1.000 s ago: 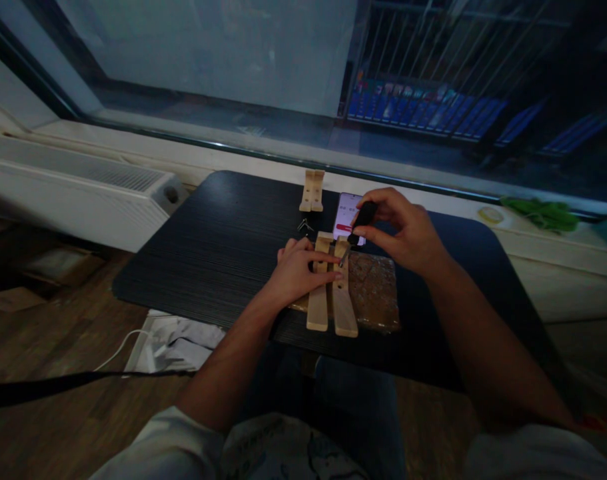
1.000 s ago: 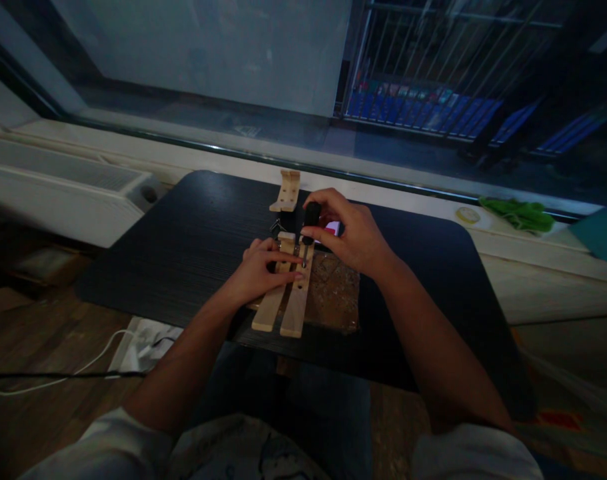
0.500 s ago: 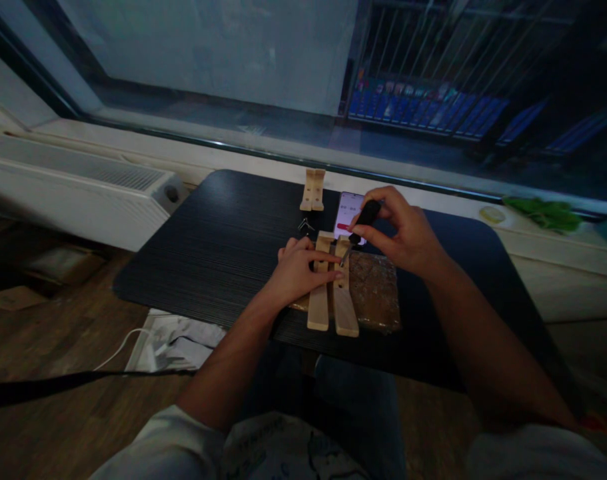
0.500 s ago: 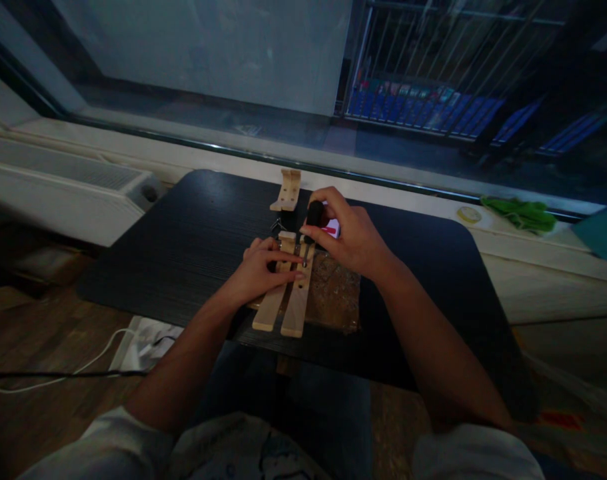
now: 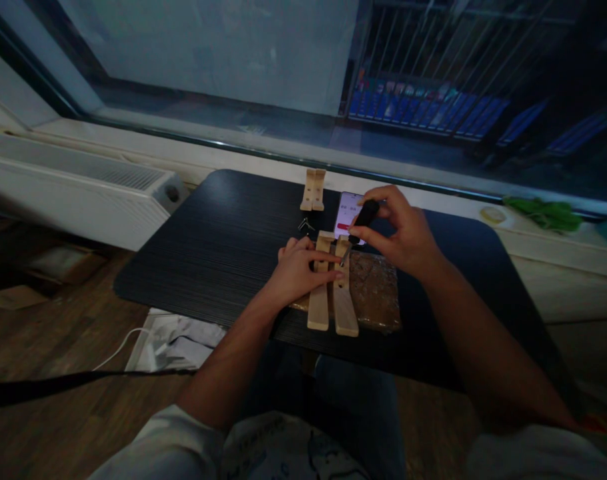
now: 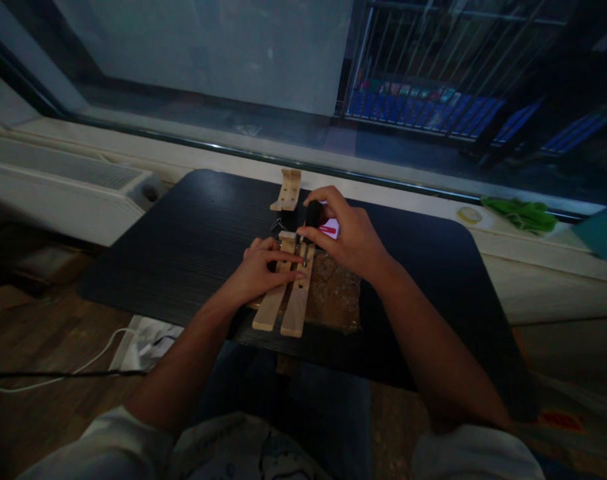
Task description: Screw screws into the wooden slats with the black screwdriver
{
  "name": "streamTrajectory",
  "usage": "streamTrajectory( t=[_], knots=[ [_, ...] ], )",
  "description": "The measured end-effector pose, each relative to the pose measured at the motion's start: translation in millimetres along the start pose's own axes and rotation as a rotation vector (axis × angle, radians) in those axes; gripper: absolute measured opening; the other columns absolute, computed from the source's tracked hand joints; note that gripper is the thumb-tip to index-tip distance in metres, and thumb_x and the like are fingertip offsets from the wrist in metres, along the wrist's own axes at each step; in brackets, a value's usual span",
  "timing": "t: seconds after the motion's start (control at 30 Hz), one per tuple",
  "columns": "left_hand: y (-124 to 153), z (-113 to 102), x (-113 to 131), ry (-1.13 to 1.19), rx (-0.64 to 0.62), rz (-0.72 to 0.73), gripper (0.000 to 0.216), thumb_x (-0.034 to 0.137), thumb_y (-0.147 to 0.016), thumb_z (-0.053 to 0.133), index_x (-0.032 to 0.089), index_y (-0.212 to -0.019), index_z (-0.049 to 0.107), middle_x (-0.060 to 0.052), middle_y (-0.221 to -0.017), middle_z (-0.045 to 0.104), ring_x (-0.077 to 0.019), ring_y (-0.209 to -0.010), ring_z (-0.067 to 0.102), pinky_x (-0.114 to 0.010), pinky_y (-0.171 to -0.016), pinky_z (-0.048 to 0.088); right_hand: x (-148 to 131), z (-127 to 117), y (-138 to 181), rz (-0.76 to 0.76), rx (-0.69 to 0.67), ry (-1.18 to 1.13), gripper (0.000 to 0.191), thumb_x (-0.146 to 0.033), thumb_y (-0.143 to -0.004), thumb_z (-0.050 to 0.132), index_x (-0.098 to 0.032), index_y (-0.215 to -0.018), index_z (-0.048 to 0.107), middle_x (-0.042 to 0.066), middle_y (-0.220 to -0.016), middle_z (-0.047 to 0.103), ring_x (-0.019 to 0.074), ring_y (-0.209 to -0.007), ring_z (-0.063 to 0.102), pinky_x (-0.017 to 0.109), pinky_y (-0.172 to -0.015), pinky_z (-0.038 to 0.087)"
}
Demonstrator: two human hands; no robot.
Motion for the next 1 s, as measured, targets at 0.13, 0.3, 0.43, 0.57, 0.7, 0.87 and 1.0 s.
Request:
streamTrajectory(
  t=[0.13, 0.3, 0.43, 0.57, 0.7, 0.87, 1.0],
  knots=[
    [0.1, 0.0, 0.5, -0.008, -0.001, -0.001, 0.031, 0.049, -0.078, 0.072, 0.035, -0.105, 0.075, -0.003, -0.093, 0.053, -0.0259, -0.1, 0.046, -0.041, -0.092, 0.036, -5.0, -0.2, 0.2, -0.084, -0.037, -0.016, 0.037, -0.038, -0.08, 0.07, -0.029, -0.114, 0.061, 0.001, -0.115, 0.069, 0.0202, -0.092, 0.069, 0.036, -0.087, 0.055],
    [-0.2, 0.5, -0.3, -0.014, 0.004, 0.01, 0.032, 0.05, -0.077, 0.072, 0.035, -0.105, 0.076, -0.003, -0.093, 0.052, -0.0263, -0.1, 0.046, -0.042, -0.091, 0.035, -12.5, -1.7, 1.8, -0.151, -0.139, -0.078, 0.038, -0.032, -0.087, 0.063, -0.026, -0.123, 0.058, 0.004, -0.113, 0.07, 0.0194, -0.099, 0.069, 0.036, -0.094, 0.053],
    [-0.9, 1.2, -0.9, -0.021, 0.003, 0.021, 0.033, 0.051, -0.078, 0.072, 0.035, -0.106, 0.075, -0.003, -0.092, 0.051, -0.0255, -0.098, 0.046, -0.041, -0.089, 0.036, -16.2, -2.8, 3.3, -0.177, -0.203, -0.143, 0.039, -0.027, -0.09, 0.055, -0.022, -0.129, 0.053, 0.006, -0.112, 0.07, 0.018, -0.1, 0.07, 0.034, -0.09, 0.056],
    [-0.9, 0.5, -0.7, -0.021, 0.003, 0.016, 0.033, 0.051, -0.077, 0.072, 0.035, -0.105, 0.076, -0.003, -0.09, 0.051, -0.0254, -0.097, 0.046, -0.04, -0.089, 0.035, -10.4, -3.6, 2.0, -0.131, -0.174, -0.118, 0.034, -0.027, -0.089, 0.058, -0.021, -0.123, 0.057, 0.003, -0.102, 0.071, 0.0155, -0.088, 0.072, 0.03, -0.083, 0.059],
    [-0.6, 0.4, 0.4, -0.009, -0.004, 0.019, 0.032, 0.05, -0.077, 0.072, 0.034, -0.105, 0.076, -0.002, -0.089, 0.05, -0.0249, -0.097, 0.047, -0.041, -0.09, 0.035, -3.9, -4.6, 0.1, -0.091, -0.116, -0.102, 0.03, -0.031, -0.086, 0.062, -0.023, -0.115, 0.06, 0.002, -0.099, 0.071, 0.0159, -0.083, 0.072, 0.03, -0.079, 0.061],
    [-0.6, 0.7, -0.7, -0.006, 0.001, 0.018, 0.031, 0.049, -0.077, 0.072, 0.034, -0.105, 0.076, -0.002, -0.089, 0.049, -0.025, -0.098, 0.046, -0.041, -0.091, 0.034, -1.6, -5.0, -0.5, -0.06, -0.091, -0.052, 0.029, -0.038, -0.084, 0.064, -0.023, -0.108, 0.061, 0.001, -0.099, 0.07, 0.0156, -0.077, 0.071, 0.032, -0.077, 0.061],
    [-0.5, 1.0, -1.0, -0.009, -0.001, 0.015, 0.032, 0.05, -0.077, 0.073, 0.034, -0.105, 0.076, -0.003, -0.089, 0.049, -0.0252, -0.097, 0.046, -0.041, -0.09, 0.035, -2.3, -5.4, -0.8, -0.061, -0.081, -0.029, 0.028, -0.036, -0.082, 0.066, -0.023, -0.106, 0.062, 0.001, -0.097, 0.069, 0.0155, -0.074, 0.07, 0.032, -0.075, 0.061]
  ],
)
Point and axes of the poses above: each hand's wrist, its own y-axis away from the middle knuckle, its own z-axis out of the palm, x = y × z, the point moved 6 cm from there along -y, towards the middle knuckle
